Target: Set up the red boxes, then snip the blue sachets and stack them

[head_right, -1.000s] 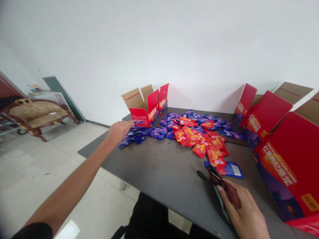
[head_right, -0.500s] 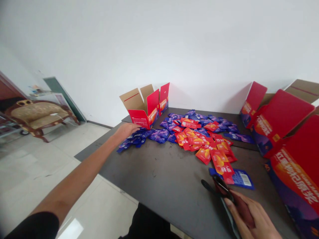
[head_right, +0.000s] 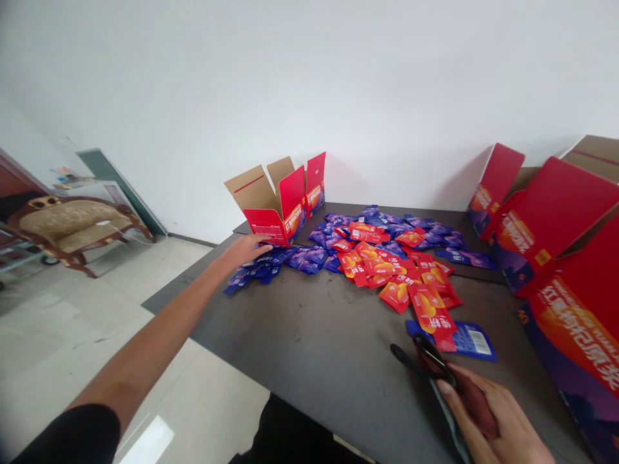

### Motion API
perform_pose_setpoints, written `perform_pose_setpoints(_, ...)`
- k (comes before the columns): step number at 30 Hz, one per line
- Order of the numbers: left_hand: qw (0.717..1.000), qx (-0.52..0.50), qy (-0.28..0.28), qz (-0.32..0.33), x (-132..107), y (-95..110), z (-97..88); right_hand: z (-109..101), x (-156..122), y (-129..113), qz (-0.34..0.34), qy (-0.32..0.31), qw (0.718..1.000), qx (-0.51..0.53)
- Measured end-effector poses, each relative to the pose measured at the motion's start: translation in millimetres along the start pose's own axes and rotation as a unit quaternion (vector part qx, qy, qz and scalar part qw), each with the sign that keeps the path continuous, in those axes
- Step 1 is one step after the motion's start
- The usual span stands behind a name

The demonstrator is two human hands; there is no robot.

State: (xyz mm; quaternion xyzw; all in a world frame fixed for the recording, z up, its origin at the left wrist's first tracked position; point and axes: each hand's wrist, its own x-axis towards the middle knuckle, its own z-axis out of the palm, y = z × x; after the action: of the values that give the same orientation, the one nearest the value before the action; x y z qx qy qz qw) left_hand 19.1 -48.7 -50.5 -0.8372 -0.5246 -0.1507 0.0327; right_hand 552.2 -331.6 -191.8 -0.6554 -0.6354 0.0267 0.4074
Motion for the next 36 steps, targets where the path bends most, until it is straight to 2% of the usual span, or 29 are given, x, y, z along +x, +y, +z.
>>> perform_pose_setpoints(3, 1.0, 0.001, -0.003, 0.008, -1.0, 0.9, 1.4, -1.9, -0.1, -3.6, 0.02, -0.023, 1.0, -0.003)
perform_pose_setpoints(10, 0.999, 0.028, 0.028, 0.03, -7.9, 11.3, 0.9, -9.8, 3.8, -23.7, 0.024, -0.026, 0.999, 0.028)
perform_pose_setpoints(14, 0.997, 0.048, 0.006, 0.053, -8.9, 13.2, -0.2, -10.9, 5.7, -28.5, 0.028, -0.025, 0.999, 0.029)
perform_pose_setpoints(23, 0.994, 0.091, 0.0, 0.063, 2.8, 22.6, 0.1, -12.8, 9.0, -35.2, 0.0, -0.013, 1.0, 0.027)
perform_pose_setpoints(27, 0.992, 0.113, 0.002, 0.047, 6.0, 18.6, -4.2, -12.5, 7.7, -34.9, 0.006, -0.017, 0.999, 0.027)
perform_pose_setpoints(31, 0.991, 0.133, 0.005, 0.03, -0.5, 11.5, -10.3, -11.5, 5.1, -30.2, 0.02, -0.024, 0.999, 0.028)
perform_pose_setpoints(36, 0.989, 0.145, -0.019, 0.017, -9.1, 6.9, -6.7, -14.4, 6.9, -33.0, 0.033, -0.037, 0.998, 0.029)
